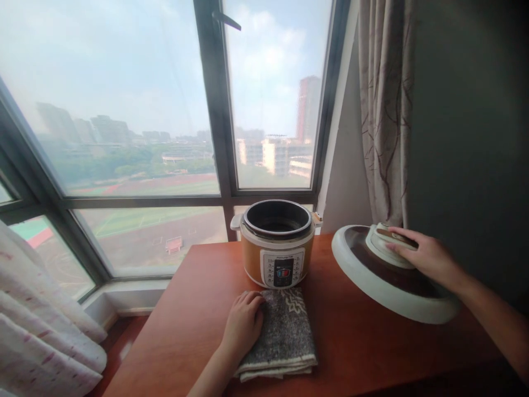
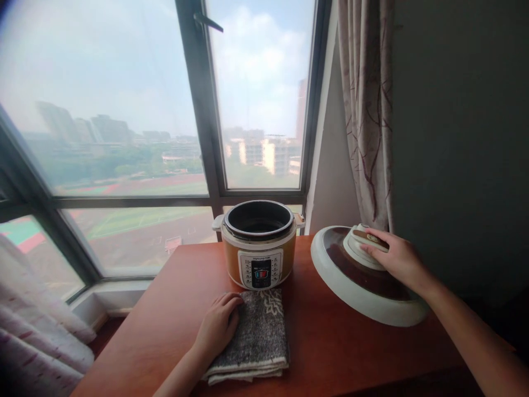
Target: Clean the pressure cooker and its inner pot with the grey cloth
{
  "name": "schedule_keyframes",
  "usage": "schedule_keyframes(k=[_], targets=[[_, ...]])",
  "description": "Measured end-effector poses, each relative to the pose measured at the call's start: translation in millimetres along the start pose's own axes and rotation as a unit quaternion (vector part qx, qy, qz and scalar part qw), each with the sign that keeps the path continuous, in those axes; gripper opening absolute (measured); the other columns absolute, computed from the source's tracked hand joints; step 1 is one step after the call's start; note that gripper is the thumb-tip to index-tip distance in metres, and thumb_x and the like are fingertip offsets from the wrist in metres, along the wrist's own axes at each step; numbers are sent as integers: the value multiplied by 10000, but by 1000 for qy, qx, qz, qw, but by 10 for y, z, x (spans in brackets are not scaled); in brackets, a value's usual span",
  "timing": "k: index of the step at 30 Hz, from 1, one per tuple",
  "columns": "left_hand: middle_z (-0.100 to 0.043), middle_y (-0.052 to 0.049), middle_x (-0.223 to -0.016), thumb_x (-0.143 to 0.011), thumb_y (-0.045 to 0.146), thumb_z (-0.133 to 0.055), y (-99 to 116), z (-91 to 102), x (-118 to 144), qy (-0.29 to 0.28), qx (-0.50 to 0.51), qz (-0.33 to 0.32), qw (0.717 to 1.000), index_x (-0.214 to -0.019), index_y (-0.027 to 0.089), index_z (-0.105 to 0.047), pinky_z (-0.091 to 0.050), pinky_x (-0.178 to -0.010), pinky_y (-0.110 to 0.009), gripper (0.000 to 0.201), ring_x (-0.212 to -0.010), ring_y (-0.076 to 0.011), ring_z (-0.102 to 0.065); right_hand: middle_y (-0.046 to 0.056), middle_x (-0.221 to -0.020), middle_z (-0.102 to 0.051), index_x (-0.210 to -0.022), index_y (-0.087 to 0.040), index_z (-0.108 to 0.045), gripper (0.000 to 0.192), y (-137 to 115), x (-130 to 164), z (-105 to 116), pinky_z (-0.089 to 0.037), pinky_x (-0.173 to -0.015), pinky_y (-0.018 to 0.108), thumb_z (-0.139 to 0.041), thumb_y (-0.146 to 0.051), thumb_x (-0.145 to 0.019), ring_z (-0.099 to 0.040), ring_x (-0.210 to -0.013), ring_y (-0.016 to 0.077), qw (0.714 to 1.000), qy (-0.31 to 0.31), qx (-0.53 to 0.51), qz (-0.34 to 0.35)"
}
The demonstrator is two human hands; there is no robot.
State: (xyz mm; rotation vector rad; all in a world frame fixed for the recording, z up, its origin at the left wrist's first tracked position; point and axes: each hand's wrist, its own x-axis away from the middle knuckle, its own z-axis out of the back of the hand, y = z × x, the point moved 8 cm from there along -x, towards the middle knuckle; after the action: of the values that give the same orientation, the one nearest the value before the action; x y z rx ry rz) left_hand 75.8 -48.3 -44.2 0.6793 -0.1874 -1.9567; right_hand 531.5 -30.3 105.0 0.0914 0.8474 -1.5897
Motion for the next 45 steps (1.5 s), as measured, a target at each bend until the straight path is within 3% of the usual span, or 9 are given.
schedule_keyframes(k=[4, 7, 14, 20, 24, 29, 45], targets=[[-697, -87, -1082, -813, 75, -462, -39, 3, 5, 11, 23, 7, 1000, -965, 204, -681, -506, -957, -418, 296, -1047, -257, -646, 127, -1258, -693, -1246, -249, -682, 489, -610, -211, 286, -507, -986, 400, -681, -419, -788, -642, -1160, 346, 996, 18, -79, 32], [-697, -92, -1081, -816, 82, -453, -50, 10, 8, 15, 35, 7, 999, -974, 203, -684, -511, -948, -427, 305, -1038, -260, -649, 97, -1255, -699, -1255, -224, -683, 517, -1094, -390, 335, -494, -1020, 422, -704, -420, -777, -646, -1153, 332, 989, 19, -125, 71], [-699, -96, -1055, -809, 80, -451, -81, 13, 9, 26, 55, 9, 998, -957, 201, -690, -526, -917, -410, 306, -1014, -252, -660, 81, -1222, -720, -1245, -186, -697, 525, -2095, -820, -154, -508, -995, 399, -760, -386, -763, -664, -1118, 293, 974, -42, -171, 145], [-693, -95, -1077, -816, 82, -459, -95, -10, 17, 19, 52, 5, 998, -976, 197, -681, -517, -932, -411, 297, -1031, -255, -648, 69, -1218, -720, -1216, -170, -709, 511, -2646, -1060, -579, -492, -995, 349, -775, -380, -755, -662, -1120, 261, 974, -55, -155, 156], [-690, -95, -1075, -807, 83, -470, -73, -3, 25, 22, 45, 7, 999, -970, 200, -683, -511, -942, -427, 293, -1033, -266, -641, 22, -1213, -720, -1195, -220, -713, 469, -2832, -1131, -804, -479, -1002, 339, -772, -382, -759, -647, -1143, 253, 981, -67, -117, 137], [-689, -89, -1070, -799, 75, -480, -72, -6, 34, 30, 45, 14, 998, -961, 210, -687, -504, -951, -435, 295, -1032, -266, -632, 40, -1208, -715, -1186, -205, -714, 469, -2953, -1156, -1002, -467, -1010, 325, -771, -397, -762, -637, -1153, 265, 985, -82, -85, 126], [-690, -90, -1077, -833, 94, -472, -63, -7, 28, 26, 30, 9, 999, -980, 208, -685, -512, -934, -416, 282, -1038, -260, -643, 92, -1232, -705, -1213, -216, -692, 487, -3003, -1112, -1367, -473, -972, 375, -733, -463, -795, -625, -1162, 303, 991, -89, -48, 83]])
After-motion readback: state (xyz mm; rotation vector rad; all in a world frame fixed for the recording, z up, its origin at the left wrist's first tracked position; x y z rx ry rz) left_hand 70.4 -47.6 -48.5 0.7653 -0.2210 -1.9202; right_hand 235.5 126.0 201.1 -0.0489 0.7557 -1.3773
